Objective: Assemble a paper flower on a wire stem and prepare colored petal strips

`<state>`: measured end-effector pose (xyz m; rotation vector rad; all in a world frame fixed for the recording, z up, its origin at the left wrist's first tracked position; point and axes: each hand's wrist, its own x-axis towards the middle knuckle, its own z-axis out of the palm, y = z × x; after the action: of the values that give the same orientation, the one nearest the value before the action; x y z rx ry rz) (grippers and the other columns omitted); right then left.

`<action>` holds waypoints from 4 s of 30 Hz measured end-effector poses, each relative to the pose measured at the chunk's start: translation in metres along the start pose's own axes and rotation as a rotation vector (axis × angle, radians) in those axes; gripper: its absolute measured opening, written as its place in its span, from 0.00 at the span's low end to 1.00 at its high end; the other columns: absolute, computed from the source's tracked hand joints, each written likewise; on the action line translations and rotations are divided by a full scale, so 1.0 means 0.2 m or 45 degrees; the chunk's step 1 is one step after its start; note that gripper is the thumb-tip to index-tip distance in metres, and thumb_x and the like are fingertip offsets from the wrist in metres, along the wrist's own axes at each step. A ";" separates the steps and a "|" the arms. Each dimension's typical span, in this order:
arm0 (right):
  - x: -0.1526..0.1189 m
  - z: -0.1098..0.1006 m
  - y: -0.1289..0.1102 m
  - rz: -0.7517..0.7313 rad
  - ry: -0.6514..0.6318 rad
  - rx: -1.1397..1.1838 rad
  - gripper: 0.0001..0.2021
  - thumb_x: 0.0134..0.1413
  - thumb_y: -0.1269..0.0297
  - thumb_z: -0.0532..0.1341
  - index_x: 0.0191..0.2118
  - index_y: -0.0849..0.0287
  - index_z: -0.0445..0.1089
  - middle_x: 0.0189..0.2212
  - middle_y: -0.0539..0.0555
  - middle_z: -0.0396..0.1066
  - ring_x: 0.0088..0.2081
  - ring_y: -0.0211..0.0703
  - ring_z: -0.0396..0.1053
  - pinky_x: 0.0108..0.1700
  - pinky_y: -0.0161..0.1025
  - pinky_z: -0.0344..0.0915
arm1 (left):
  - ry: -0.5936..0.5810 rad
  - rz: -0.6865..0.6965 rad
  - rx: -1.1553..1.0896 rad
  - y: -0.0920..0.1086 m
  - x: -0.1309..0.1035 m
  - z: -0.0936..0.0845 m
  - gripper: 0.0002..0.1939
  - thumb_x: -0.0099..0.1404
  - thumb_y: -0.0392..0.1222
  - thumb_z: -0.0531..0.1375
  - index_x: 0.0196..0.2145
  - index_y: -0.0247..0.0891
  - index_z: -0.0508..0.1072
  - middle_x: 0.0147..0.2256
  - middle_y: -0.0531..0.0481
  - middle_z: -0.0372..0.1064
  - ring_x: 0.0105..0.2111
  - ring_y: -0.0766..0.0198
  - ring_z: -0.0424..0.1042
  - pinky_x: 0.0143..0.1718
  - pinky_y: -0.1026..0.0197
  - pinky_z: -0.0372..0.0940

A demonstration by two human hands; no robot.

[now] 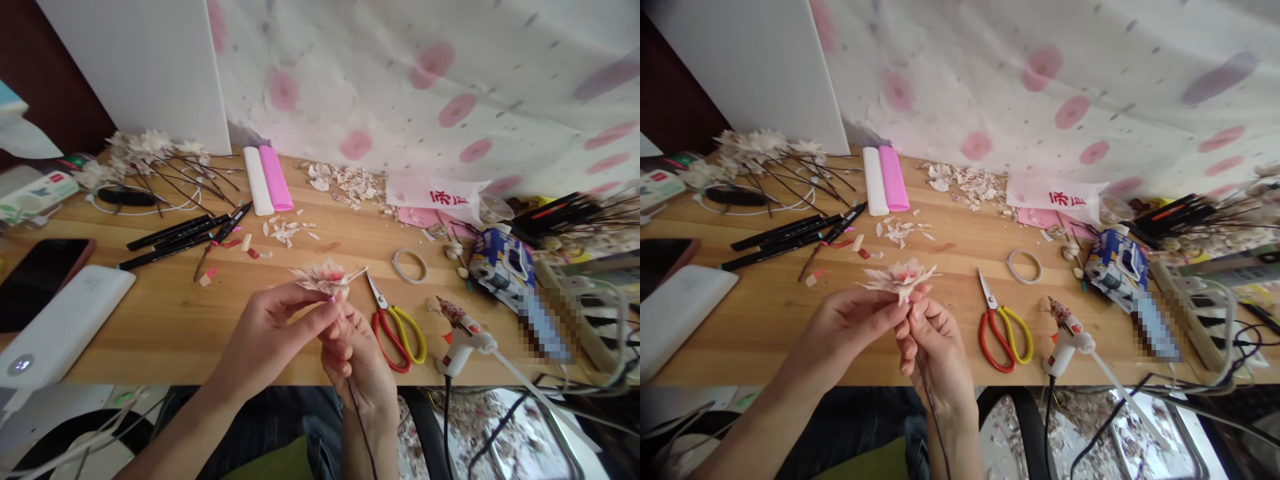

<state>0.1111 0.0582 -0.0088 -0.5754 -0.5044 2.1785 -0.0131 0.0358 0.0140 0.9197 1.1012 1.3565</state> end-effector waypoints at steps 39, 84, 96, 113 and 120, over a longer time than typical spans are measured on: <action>-0.09 -0.02 0.08 0.242 -0.233 0.049 0.07 0.62 0.60 0.65 0.38 0.59 0.73 0.14 0.38 0.54 0.11 0.22 0.33 0.08 0.18 0.43 | -0.141 -0.241 -0.430 -0.03 0.00 -0.12 0.09 0.56 0.50 0.73 0.29 0.43 0.84 0.23 0.53 0.77 0.32 0.65 0.78 0.41 0.64 0.71; -0.12 -0.02 0.21 -0.857 0.456 -1.277 0.05 0.63 0.68 0.64 0.38 0.55 0.78 0.25 0.50 0.76 0.14 0.30 0.60 0.14 0.27 0.57 | 0.192 -0.214 -0.109 -0.03 -0.07 -0.06 0.16 0.55 0.49 0.73 0.41 0.42 0.83 0.48 0.44 0.80 0.56 0.52 0.73 0.59 0.52 0.65; -0.11 -0.02 0.21 -0.868 0.410 -1.304 0.05 0.62 0.69 0.65 0.39 0.53 0.77 0.27 0.50 0.78 0.16 0.29 0.62 0.16 0.27 0.61 | 0.324 0.056 0.063 -0.01 -0.06 -0.08 0.07 0.62 0.46 0.68 0.32 0.42 0.79 0.36 0.51 0.80 0.42 0.60 0.78 0.46 0.62 0.70; -0.06 -0.02 0.15 -0.640 0.577 -1.096 0.08 0.60 0.59 0.66 0.33 0.57 0.74 0.27 0.47 0.67 0.18 0.28 0.62 0.13 0.24 0.64 | 0.201 0.363 0.323 -0.06 -0.07 -0.20 0.27 0.74 0.48 0.54 0.17 0.43 0.71 0.22 0.56 0.74 0.28 0.65 0.73 0.57 0.53 0.64; -0.07 -0.02 0.16 -0.539 0.479 -0.990 0.09 0.63 0.57 0.64 0.39 0.57 0.75 0.22 0.44 0.64 0.18 0.29 0.64 0.14 0.23 0.65 | 0.378 0.273 0.513 -0.06 -0.05 -0.22 0.04 0.61 0.42 0.69 0.36 0.48 0.84 0.38 0.54 0.83 0.39 0.60 0.80 0.44 0.61 0.72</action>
<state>0.1031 0.0291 -0.0259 -1.1407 -1.1520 1.3794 -0.0505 0.0202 -0.0082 1.1785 1.5788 1.5075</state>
